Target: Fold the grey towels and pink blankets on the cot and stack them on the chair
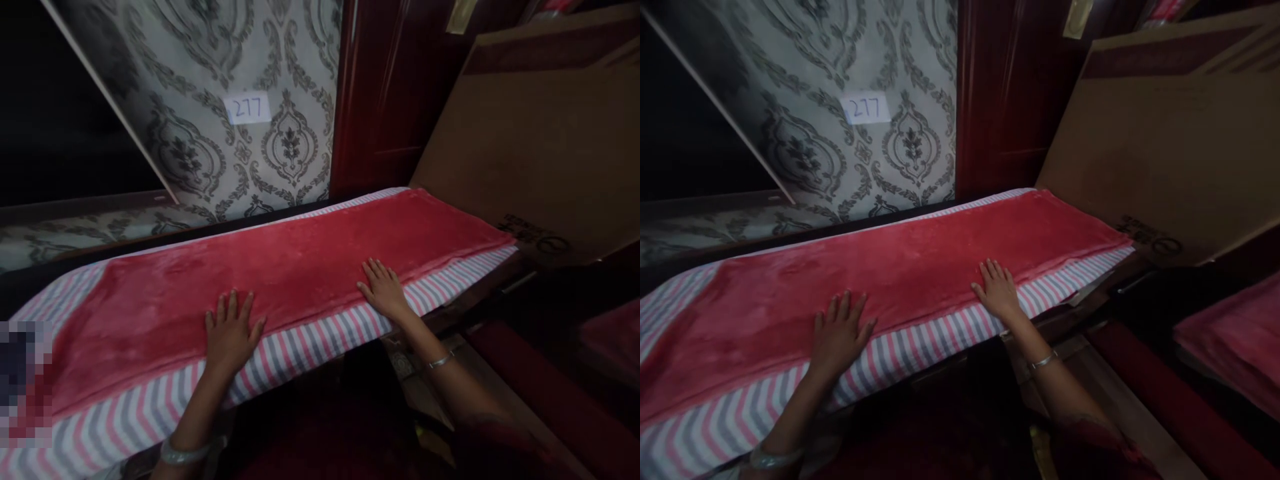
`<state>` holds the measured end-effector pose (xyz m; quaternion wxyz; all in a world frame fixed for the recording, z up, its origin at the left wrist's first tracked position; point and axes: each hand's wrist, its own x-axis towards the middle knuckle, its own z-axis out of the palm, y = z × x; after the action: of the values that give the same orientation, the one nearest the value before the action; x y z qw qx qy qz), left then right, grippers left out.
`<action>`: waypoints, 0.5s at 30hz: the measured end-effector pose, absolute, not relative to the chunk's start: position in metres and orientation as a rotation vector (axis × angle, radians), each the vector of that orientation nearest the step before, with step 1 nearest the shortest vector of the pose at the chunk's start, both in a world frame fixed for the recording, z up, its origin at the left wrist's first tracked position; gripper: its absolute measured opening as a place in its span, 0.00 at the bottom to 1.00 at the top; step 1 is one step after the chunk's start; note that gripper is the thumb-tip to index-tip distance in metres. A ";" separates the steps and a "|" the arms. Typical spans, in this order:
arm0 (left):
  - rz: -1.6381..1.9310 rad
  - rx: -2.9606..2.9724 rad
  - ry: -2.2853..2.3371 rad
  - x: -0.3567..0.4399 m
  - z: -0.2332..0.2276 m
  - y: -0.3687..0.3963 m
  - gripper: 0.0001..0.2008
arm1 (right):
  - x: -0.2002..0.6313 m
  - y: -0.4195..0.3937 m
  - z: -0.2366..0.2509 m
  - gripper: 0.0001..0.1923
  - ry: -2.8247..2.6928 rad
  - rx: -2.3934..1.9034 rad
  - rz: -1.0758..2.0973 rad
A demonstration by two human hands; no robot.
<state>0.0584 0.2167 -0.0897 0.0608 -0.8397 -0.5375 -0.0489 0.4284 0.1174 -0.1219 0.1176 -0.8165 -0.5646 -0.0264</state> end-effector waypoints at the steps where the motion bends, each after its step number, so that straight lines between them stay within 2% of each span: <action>1: -0.157 -2.544 -1.621 0.059 -0.089 0.216 0.32 | 0.428 0.120 -0.119 0.33 -1.641 -2.399 -0.040; 3: -0.180 -2.552 -1.611 0.059 -0.088 0.215 0.31 | 0.423 0.132 -0.109 0.32 -1.618 -2.377 0.006; 9: -0.322 -2.555 -1.610 0.059 -0.093 0.215 0.29 | 0.383 0.187 -0.089 0.32 -1.764 -2.125 -0.123; 15: -0.364 -2.650 -1.628 0.045 -0.090 0.194 0.28 | 0.370 0.192 -0.120 0.33 -1.908 -2.273 -0.062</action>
<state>0.0446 0.1940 -0.0901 0.0053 -0.8463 -0.5198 -0.1162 0.3705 0.1916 -0.1199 0.0868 -0.7629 -0.6404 -0.0207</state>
